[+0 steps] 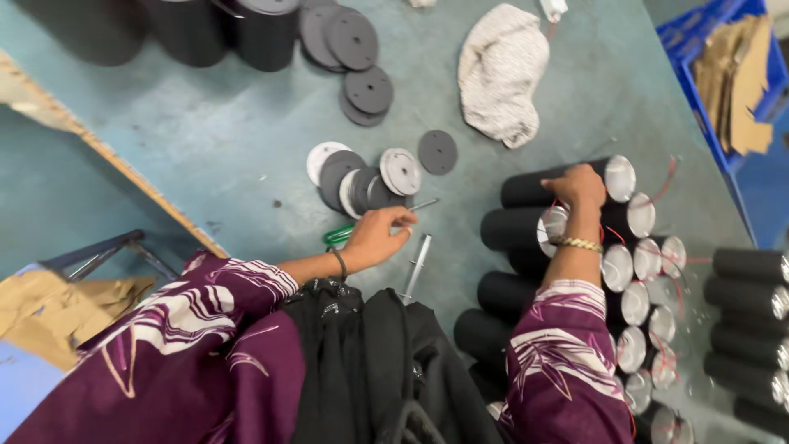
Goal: The person assembles cylindrical electronic components by inserting wires through circular caps, securing them with a screwdriver, and applying adhesive with a syringe. They handle multiple units sequentially, placing finished items aside.
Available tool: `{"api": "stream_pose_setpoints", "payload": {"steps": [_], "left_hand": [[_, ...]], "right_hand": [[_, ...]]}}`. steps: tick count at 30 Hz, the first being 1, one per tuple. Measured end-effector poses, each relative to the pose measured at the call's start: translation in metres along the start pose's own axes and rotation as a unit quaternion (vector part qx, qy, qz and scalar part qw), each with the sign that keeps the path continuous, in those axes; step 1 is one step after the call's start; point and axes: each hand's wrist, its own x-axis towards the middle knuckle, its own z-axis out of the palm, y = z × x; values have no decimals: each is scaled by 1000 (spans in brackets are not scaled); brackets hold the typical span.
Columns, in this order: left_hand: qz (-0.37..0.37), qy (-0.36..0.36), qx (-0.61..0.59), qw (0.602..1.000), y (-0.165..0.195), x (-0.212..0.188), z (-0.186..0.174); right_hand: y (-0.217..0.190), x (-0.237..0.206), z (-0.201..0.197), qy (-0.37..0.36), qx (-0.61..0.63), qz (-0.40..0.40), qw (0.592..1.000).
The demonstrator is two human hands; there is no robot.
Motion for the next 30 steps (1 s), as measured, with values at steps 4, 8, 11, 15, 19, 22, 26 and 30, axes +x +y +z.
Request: {"api": "stream_pose_setpoints", "payload": {"steps": [4, 8, 11, 15, 19, 22, 26, 30], "left_hand": [[35, -93, 43, 994, 9, -12, -23], [106, -163, 50, 980, 33, -3, -48], [221, -19, 114, 968, 46, 18, -87], [252, 1, 145, 957, 41, 35, -163], [232, -84, 172, 954, 17, 13, -220], [260, -26, 194, 946, -1, -2, -247], [228, -44, 198, 952, -11, -9, -267], [331, -20, 237, 913, -2, -13, -277]], "right_hand": [[-7, -11, -5, 35, 9, 0, 999], [-52, -75, -30, 98, 39, -110, 988], [-115, -139, -39, 189, 83, -241, 948], [-201, -194, -41, 187, 108, -380, 900], [-276, -214, -20, 181, 88, -460, 865], [-316, -217, -2, 169, 95, -486, 852], [-330, -219, -4, 172, 123, -484, 849], [-314, -230, -35, 129, 127, -430, 885]]}}
